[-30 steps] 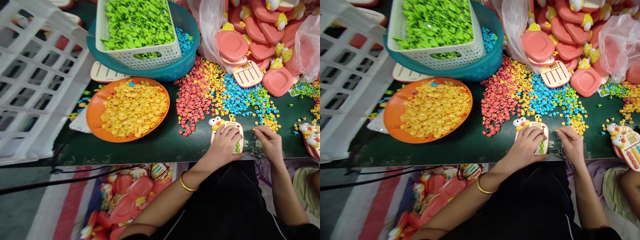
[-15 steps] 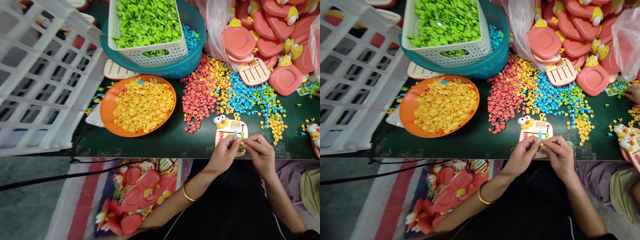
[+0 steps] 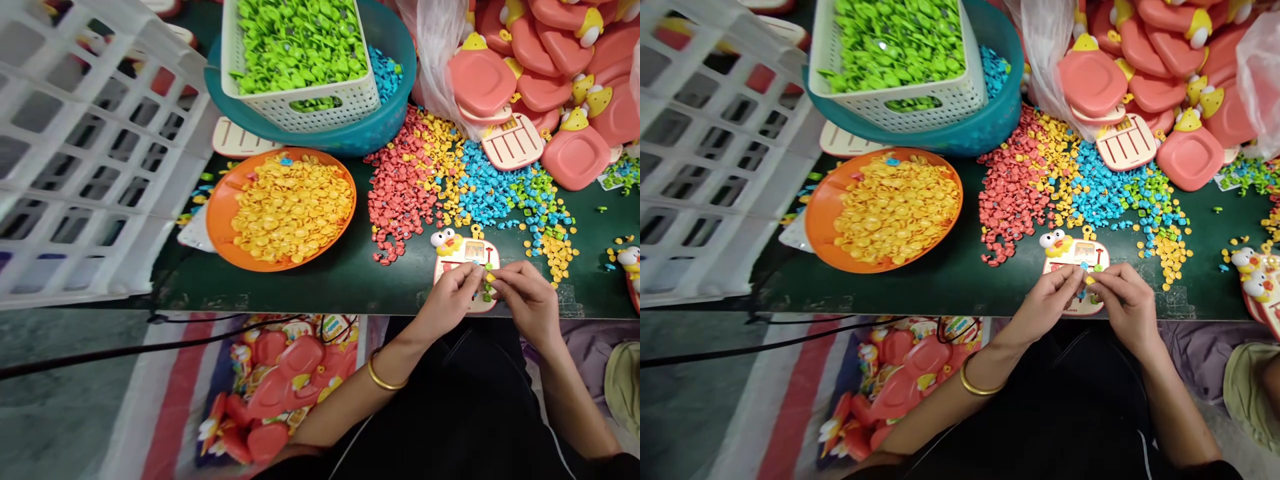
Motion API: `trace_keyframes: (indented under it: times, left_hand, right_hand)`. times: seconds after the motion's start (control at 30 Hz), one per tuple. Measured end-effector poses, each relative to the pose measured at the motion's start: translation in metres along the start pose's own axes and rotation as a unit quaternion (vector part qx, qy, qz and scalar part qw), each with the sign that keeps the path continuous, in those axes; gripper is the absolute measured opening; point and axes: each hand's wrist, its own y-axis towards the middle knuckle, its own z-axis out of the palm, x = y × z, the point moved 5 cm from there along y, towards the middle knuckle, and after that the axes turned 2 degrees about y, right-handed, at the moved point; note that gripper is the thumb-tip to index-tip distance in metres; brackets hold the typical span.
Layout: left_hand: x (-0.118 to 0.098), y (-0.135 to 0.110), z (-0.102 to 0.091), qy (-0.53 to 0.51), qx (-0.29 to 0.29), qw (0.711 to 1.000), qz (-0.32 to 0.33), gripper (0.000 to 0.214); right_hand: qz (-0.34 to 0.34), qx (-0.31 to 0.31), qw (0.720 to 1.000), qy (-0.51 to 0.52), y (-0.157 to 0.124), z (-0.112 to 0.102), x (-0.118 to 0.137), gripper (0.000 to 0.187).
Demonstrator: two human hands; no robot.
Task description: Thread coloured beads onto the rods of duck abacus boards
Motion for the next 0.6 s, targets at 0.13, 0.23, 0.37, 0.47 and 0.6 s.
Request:
trace_keyframes:
  times: [0.13,0.23,0.37,0.47,0.6]
  left_hand:
    - [-0.001,-0.006,-0.028,0.164,-0.143,0.971,0.095,0.034]
    - [0.003,-0.013,-0.051,0.328,-0.295,0.884,0.157,0.039]
    - [0.027,-0.007,-0.055,0.414,-0.291,0.854,0.124,0.058]
    - [0.035,-0.003,-0.052,0.396,-0.271,0.868,0.126,0.059]
    - [0.032,-0.006,-0.054,0.335,-0.274,0.881,0.193,0.06]
  right_hand:
    - [-0.016,-0.044,0.996,-0.08,0.011,-0.005,-0.016,0.017]
    - [-0.038,-0.035,0.988,-0.148,0.026,-0.002,-0.033,0.019]
    - [-0.049,0.005,0.983,-0.174,0.038,0.007,-0.049,0.021]
    - [-0.036,0.017,0.986,-0.164,0.042,0.009,-0.054,0.022]
    - [0.046,0.022,0.997,-0.063,0.051,-0.002,-0.063,0.019]
